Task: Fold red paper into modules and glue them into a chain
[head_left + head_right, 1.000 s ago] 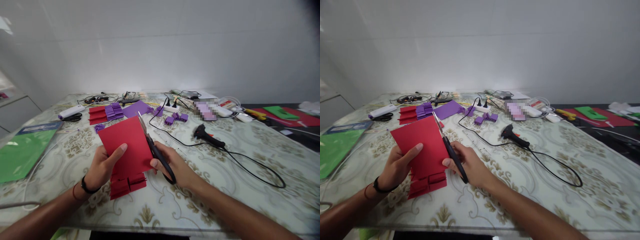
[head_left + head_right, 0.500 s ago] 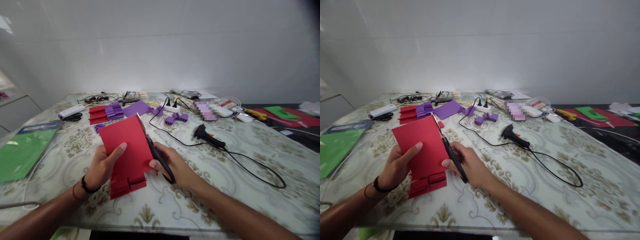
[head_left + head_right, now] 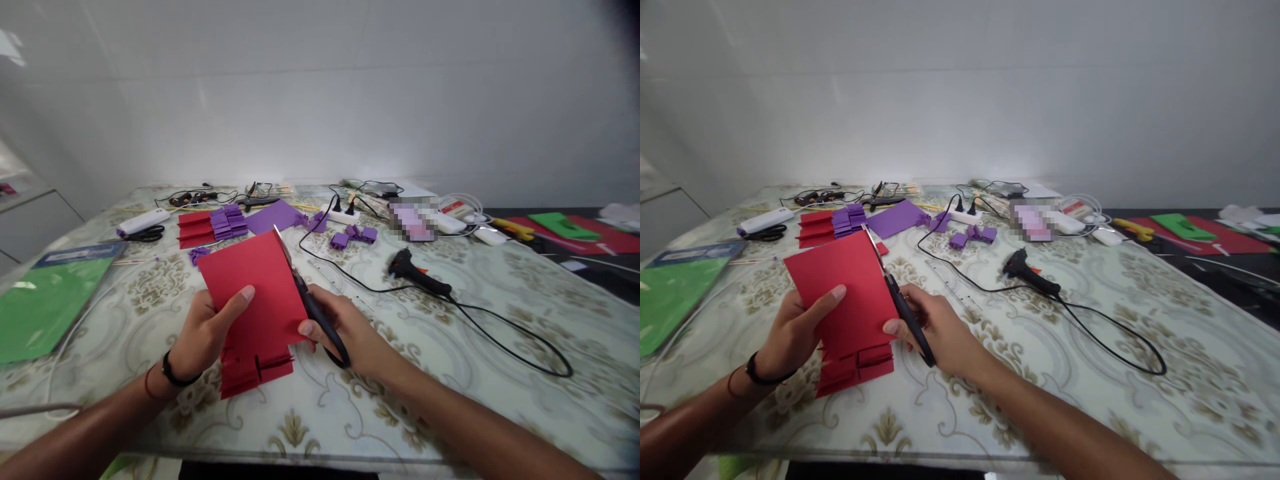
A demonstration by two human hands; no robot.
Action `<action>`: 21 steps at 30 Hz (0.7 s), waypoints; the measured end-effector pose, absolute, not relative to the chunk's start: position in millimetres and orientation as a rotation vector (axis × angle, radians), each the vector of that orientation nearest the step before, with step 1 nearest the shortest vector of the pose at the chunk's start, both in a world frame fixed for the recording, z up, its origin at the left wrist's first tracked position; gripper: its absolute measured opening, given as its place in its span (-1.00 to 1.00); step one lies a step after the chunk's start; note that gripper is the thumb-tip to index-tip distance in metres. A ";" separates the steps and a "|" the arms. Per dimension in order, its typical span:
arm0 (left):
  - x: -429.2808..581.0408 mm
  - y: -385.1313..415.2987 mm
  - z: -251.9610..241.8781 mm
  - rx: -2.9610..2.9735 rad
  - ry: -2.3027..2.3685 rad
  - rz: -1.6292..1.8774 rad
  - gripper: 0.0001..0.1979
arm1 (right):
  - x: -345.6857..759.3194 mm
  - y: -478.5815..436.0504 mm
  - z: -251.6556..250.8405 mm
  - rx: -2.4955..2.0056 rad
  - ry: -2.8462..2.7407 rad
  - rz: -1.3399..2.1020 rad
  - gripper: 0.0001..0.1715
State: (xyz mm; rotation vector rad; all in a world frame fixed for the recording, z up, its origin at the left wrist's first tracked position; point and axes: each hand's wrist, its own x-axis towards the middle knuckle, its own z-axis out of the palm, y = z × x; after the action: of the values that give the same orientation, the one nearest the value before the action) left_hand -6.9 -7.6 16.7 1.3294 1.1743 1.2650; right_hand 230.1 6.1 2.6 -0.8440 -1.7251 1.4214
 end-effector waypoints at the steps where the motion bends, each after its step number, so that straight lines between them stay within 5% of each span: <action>1: -6.9 -7.6 16.5 1.328 1.172 1.265 -0.66 | 229.9 6.1 2.6 -0.845 -1.721 1.427 -0.40; 21: -9.3 -7.7 10.1 1.302 1.104 1.259 -0.72 | 230.8 7.4 -1.2 -0.815 -1.735 1.484 -0.45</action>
State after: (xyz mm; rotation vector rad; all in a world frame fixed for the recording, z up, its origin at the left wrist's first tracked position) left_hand -9.3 -7.7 10.1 1.3018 1.1035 1.2591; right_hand 230.8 7.4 -1.2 -0.8150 -1.7350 1.4843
